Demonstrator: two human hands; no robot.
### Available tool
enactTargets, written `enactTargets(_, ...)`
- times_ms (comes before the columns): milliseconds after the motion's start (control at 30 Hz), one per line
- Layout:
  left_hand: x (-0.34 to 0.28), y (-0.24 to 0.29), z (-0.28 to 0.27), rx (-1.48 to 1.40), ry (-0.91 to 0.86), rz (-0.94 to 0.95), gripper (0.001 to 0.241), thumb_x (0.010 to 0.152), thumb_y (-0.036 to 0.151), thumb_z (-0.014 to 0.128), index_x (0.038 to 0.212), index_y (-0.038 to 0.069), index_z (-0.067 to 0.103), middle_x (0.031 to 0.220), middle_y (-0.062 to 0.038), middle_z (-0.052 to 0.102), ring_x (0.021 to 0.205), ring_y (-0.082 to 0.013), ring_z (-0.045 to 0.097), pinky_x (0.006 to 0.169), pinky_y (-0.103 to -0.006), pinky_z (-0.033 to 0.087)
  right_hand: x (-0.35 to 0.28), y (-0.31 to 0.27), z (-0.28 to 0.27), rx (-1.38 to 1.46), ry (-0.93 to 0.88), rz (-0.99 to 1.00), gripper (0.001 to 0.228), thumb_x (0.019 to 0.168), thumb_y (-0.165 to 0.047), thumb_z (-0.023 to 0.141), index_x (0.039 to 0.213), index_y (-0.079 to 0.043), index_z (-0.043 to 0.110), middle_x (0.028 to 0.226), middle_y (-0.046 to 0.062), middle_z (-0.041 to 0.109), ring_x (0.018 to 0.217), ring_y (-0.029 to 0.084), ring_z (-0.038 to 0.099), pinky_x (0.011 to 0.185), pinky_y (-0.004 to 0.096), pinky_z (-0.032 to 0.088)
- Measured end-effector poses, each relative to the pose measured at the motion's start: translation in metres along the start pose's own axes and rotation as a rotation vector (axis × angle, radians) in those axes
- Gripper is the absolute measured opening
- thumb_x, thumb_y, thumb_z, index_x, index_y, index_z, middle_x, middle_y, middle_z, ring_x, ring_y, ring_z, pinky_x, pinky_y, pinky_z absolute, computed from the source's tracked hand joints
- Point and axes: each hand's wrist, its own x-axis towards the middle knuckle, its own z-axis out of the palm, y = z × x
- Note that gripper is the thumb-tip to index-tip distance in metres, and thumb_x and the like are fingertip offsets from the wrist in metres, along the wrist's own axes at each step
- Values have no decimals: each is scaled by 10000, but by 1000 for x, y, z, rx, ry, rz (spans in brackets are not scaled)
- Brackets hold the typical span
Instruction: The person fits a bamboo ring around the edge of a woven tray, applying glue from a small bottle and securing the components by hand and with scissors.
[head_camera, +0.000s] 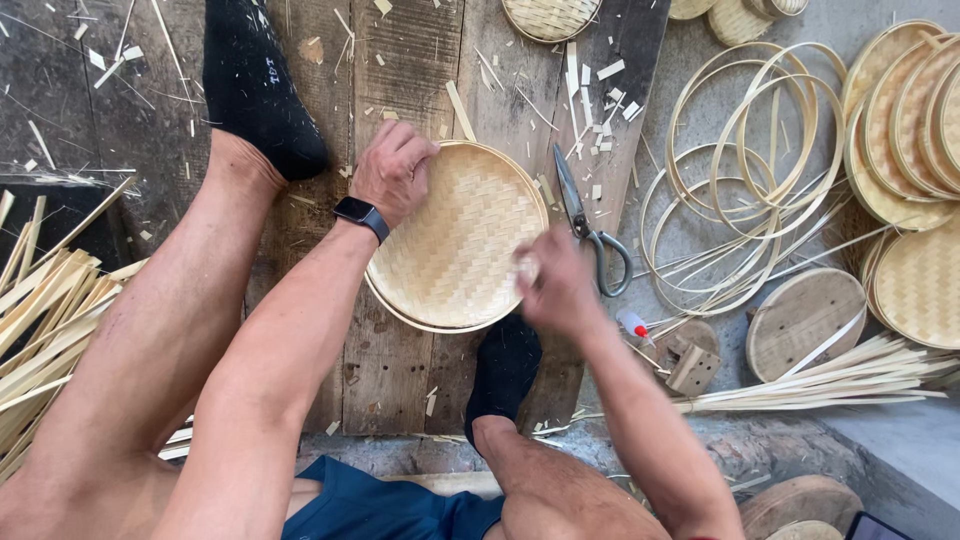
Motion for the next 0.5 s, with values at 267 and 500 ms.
enactTargets(267, -1, 2, -2, -14, 20, 19, 125, 880, -66, 714, 954, 35, 700, 936, -97, 625, 977, -316, 610, 838, -409, 529, -35, -20, 52, -43, -203, -350, 140, 864, -261, 737, 904, -131, 702, 915, 55, 578, 904, 264, 545, 803, 411, 402)
enactTargets(500, -2, 1, -2, -27, 52, 10, 153, 872, -81, 715, 967, 33, 678, 957, -112, 617, 989, -322, 612, 850, -414, 529, -27, -9, 46, -167, -275, -338, 132, 861, -245, 730, 894, -127, 682, 861, 33, 580, 894, 247, 550, 809, 404, 389)
